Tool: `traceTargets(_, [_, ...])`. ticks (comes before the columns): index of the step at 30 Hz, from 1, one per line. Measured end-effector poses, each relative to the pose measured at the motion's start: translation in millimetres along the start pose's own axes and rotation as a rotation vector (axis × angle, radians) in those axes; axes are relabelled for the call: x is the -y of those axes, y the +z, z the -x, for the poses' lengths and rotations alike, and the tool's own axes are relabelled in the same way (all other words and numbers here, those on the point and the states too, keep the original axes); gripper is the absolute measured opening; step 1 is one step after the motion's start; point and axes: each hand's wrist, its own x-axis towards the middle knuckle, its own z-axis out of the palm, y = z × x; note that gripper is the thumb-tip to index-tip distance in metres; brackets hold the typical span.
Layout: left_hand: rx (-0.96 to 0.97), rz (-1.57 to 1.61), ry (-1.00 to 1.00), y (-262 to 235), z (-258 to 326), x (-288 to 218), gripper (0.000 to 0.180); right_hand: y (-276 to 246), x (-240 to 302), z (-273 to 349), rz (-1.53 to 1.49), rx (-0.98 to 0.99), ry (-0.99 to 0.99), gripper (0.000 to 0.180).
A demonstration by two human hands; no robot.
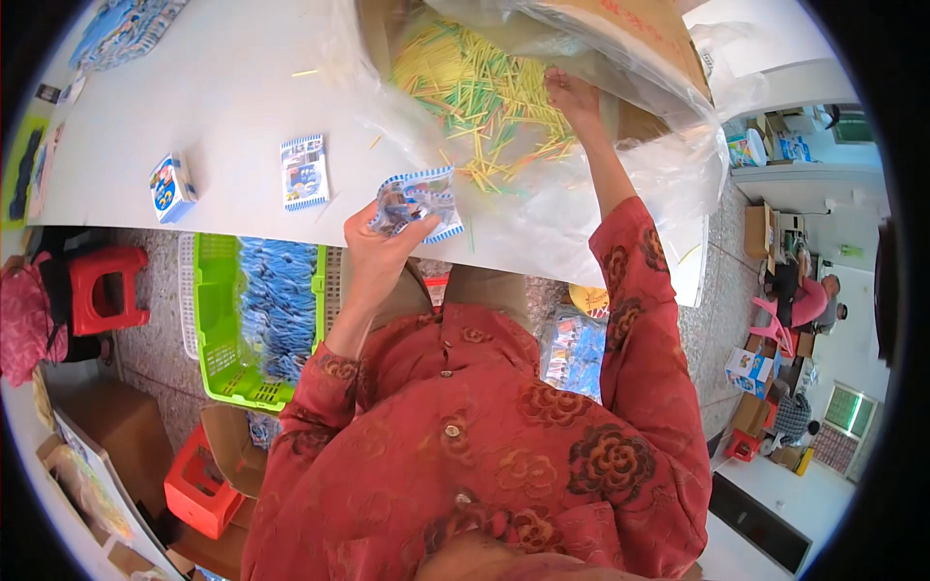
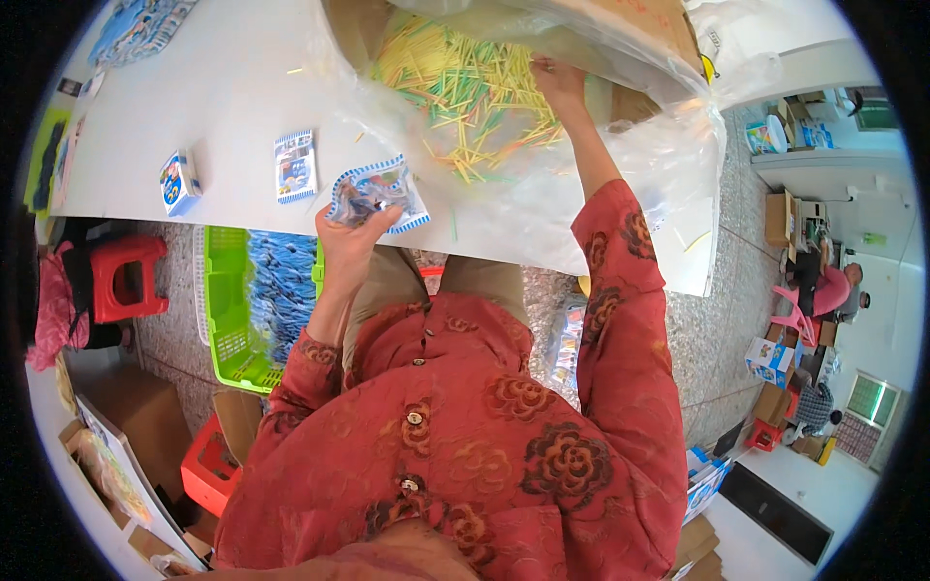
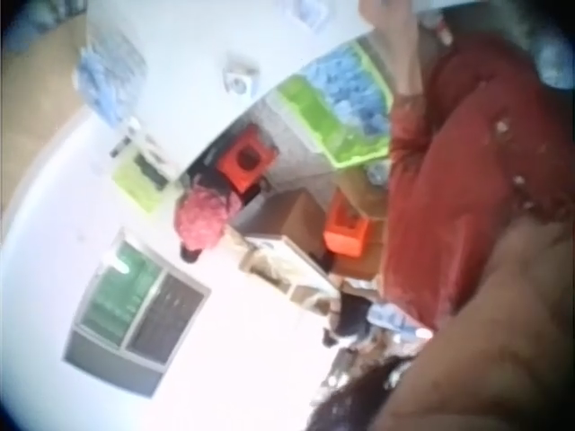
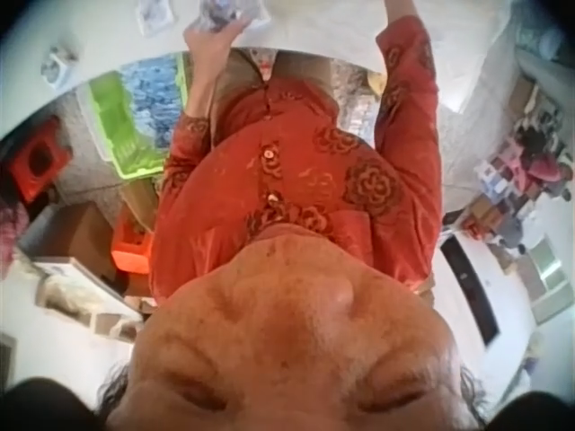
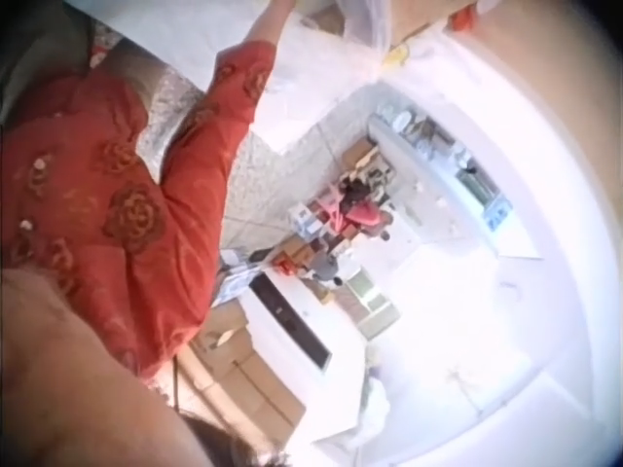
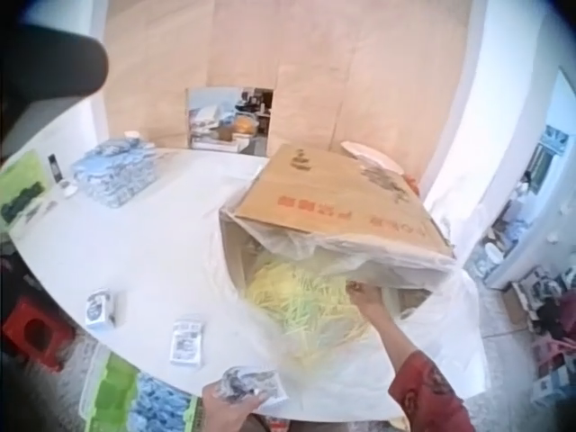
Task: Packaging yellow shredded filler and small toy components into plastic bags.
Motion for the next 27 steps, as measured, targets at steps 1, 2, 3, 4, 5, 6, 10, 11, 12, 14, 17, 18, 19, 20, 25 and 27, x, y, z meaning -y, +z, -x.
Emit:
traceTargets(1, [0.012, 0.018, -0.010, 3, -1, -2, 0.019, -1, -18, -8, 0.074, -0.054, -0.064, 0.013])
traceTargets(2, [0.025, 0.021, -0.010, 4, -2, -2, 0.019, -1, -28, -13, 0.142, -0.096, -0.132, 0.012])
traceTargets(3, [0.008, 0.016, -0.009, 3, 0, -2, 0.020, 0, -25, -14, 0.142, -0.097, -0.135, 0.012])
traceTargets(4, [-0.007, 0.012, -0.008, 2, 0, -1, 0.021, 1, -22, -16, 0.210, -0.042, -0.185, 0.016])
traceTargets(5, [-0.004, 0.012, -0.007, 1, 0, -1, 0.021, 2, -19, -17, 0.278, 0.013, -0.233, 0.019])
traceTargets(6, [-0.010, 0.001, -0.013, -1, 1, 0, 0.021, 5, -10, -15, 0.274, 0.016, -0.235, 0.019])
traceTargets(10, [-0.012, 0.017, -0.018, -2, 3, -1, 0.021, 11, 10, -10, 0.691, 0.067, -0.174, 0.042])
traceTargets(11, [-0.008, 0.017, -0.019, -2, 3, -1, 0.021, 11, 9, -10, 0.732, 0.021, -0.225, 0.051])
traceTargets(12, [-0.005, 0.020, -0.012, -2, 3, -1, 0.020, 14, 12, -10, 0.731, 0.024, -0.225, 0.051])
traceTargets(14, [-0.006, 0.021, -0.006, -4, 3, 0, 0.020, 18, 19, -9, 0.689, 0.025, -0.191, 0.065])
traceTargets(17, [-0.004, 0.041, -0.011, -6, 3, 1, 0.019, 22, 21, -15, 0.712, 0.055, -0.163, 0.073])
traceTargets(18, [-0.001, 0.035, -0.014, -6, 3, 1, 0.019, 22, 20, -18, 0.713, 0.056, -0.162, 0.073])
traceTargets(19, [0.002, 0.029, -0.017, -6, 3, 0, 0.019, 21, 20, -23, 0.723, 0.127, -0.157, 0.075])
traceTargets(20, [0.002, 0.030, -0.019, -6, 3, 0, 0.019, 21, 19, -27, 0.733, 0.197, -0.152, 0.076])
traceTargets(25, [0.021, 0.020, -0.025, -8, 3, -1, 0.018, 27, 20, -40, 0.718, 0.269, 0.016, 0.066])
traceTargets(27, [0.014, 0.027, -0.026, -9, 3, 1, 0.017, 28, 28, -42, 0.680, 0.319, 0.103, 0.062])
